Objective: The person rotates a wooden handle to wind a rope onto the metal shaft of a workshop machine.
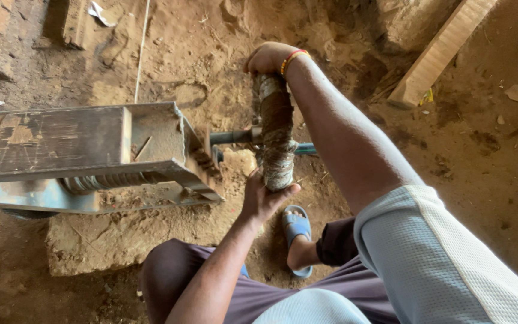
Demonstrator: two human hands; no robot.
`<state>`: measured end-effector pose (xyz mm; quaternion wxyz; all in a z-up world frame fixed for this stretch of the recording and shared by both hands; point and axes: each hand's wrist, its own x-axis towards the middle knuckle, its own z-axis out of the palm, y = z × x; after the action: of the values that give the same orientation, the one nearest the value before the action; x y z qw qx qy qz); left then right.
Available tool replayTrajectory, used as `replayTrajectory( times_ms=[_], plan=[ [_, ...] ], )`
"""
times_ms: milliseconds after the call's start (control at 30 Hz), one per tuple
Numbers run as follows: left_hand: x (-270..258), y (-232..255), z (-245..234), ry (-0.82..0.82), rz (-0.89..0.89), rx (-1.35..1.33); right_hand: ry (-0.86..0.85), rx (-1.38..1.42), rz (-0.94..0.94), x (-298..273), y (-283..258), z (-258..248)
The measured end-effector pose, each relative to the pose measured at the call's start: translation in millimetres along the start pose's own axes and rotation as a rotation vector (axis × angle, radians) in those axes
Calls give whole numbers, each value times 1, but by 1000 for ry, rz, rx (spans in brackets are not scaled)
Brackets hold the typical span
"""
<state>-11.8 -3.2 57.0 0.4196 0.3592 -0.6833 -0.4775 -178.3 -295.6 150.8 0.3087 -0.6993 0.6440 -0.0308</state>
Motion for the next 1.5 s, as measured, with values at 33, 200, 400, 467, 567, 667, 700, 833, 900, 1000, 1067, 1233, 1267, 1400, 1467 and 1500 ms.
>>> replayTrajectory(
  times_ms=[33, 200, 400, 467, 567, 667, 700, 833, 900, 1000, 1067, 1233, 1267, 1400, 1467, 1500],
  plan=[
    [0, 2, -2, 3, 16, -53, 4, 4, -20, 1, 2, 0],
    [7, 2, -4, -67, 57, -386, 116, 79, 49, -5, 2, 3],
    [1, -13, 1, -62, -114, -329, 602, 224, -67, -50, -12, 7],
    [1, -16, 4, -52, -125, -294, 876, 141, -243, -81, -15, 12],
    [-1, -17, 0, -89, -79, -334, 705, 68, -385, -151, -17, 31],
    [-2, -17, -5, -80, -70, -248, 634, 141, -397, -211, -33, 55],
    [-2, -16, -5, -74, -69, -252, 638, 183, -405, -223, -38, 57],
    [-2, -17, -5, -60, -107, -268, 601, 221, -293, -227, -48, 55],
    [0, -16, -2, -59, -118, -302, 605, 207, -312, -222, -44, 52],
    [1, -8, -1, -44, -119, -336, 608, 220, -300, -211, -41, 51],
    [2, -3, 0, -39, -146, -323, 565, 254, -283, -204, -39, 47],
    [7, 8, 1, -55, -193, -428, 525, 282, -272, -189, -34, 40],
    [9, 9, 0, -54, -209, -444, 511, 295, -274, -185, -34, 37],
    [15, 15, -2, -26, -227, -454, 494, 295, -301, -174, -31, 30],
    [15, 19, -4, -42, -228, -437, 478, 307, -288, -171, -29, 30],
    [14, 21, -5, -32, -247, -371, 470, 314, -282, -170, -29, 30]
  ],
)
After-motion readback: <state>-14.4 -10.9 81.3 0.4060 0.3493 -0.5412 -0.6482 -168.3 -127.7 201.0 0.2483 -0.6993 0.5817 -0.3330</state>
